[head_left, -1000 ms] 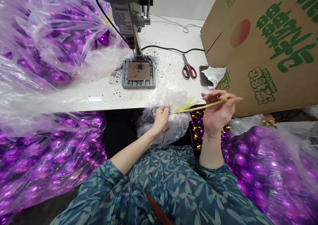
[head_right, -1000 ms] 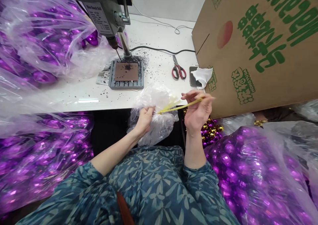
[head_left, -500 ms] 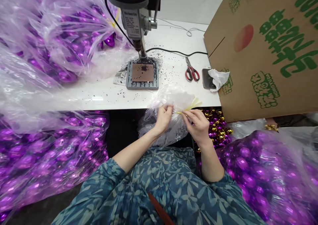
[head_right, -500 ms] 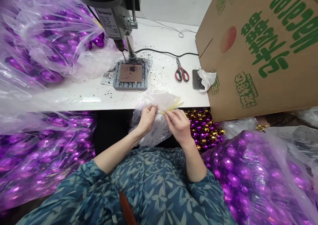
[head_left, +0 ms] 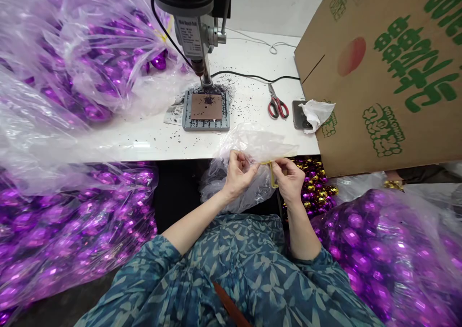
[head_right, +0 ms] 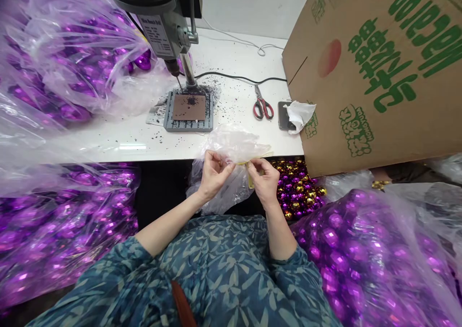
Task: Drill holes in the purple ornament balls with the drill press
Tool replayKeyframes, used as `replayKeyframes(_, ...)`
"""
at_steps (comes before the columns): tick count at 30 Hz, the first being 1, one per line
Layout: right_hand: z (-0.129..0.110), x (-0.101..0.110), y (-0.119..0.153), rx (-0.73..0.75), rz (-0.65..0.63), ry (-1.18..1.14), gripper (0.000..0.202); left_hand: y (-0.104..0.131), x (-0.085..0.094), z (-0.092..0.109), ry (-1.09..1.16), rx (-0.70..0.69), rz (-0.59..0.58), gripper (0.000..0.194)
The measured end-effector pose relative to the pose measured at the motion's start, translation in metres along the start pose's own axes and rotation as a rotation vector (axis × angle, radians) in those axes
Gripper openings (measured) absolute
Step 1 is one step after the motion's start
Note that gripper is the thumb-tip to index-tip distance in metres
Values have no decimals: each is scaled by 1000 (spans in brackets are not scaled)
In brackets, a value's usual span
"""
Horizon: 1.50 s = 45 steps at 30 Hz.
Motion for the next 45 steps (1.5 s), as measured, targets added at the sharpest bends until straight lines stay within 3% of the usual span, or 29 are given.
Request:
replayKeyframes(2,4,-1,3,-13,14,-16,46,7,1,7,-223,-181,-66,30)
replayKeyframes(4,7,-2,7,-16,15,-22,44,9,0,14,-446,-278,-157,13)
replayKeyframes(6,10,-4,9,-15,12,-20,42,6,-1,18,-579,-275,-224,15)
replayKeyframes(9,16,-4,8,-22,10,-12,42,-3,-2,22,-609,-215,-317,13)
replayKeyframes(12,21,-3,4,-38,24,-6,42,-13,-4,20,-438,-83,-364,6)
replayKeyframes(16,19,0,-1,-62,58,-18,44,-21,-6,9,128,263,-408,25)
replayKeyframes(18,14,0,-3,-73,54,-38,47,-22,-5,8,288,354,-431,35)
replayKeyframes(25,5,-9,-5,-74,17,-39,47,-14,0,24,249,283,-627,42)
replayKeyframes(28,8,-8,-11,-87,68,-22,46,-16,-5,17,104,222,-574,36)
replayKeyframes(32,0,5,-26,-103,160,-59,53,-25,-8,-6,-18,290,-269,25)
replayKeyframes(34,-14,12,-34,-112,171,-124,58,-28,-6,-12,-50,333,-214,22)
replayKeyframes(37,-42,9,-47,-153,76,-283,59,-29,-1,-3,-117,242,-309,16)
replayKeyframes(40,-64,-4,-70,-213,-50,-445,60,-25,4,15,-300,-23,-483,41)
replayKeyframes(43,-60,-13,-102,-270,-115,-541,60,-14,12,27,-461,-260,-692,61)
replayKeyframes(45,-43,-12,-118,-287,-101,-577,57,-11,24,30,-464,-330,-663,60)
Point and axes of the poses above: each hand's wrist, its own y-axis away from the middle knuckle, its own x-axis out of the back of the hand, z = x × y, the point moved 3 cm from there along -y, towards the middle knuckle, and after that the axes turned 14 degrees about -y, right-handed, at the moved point
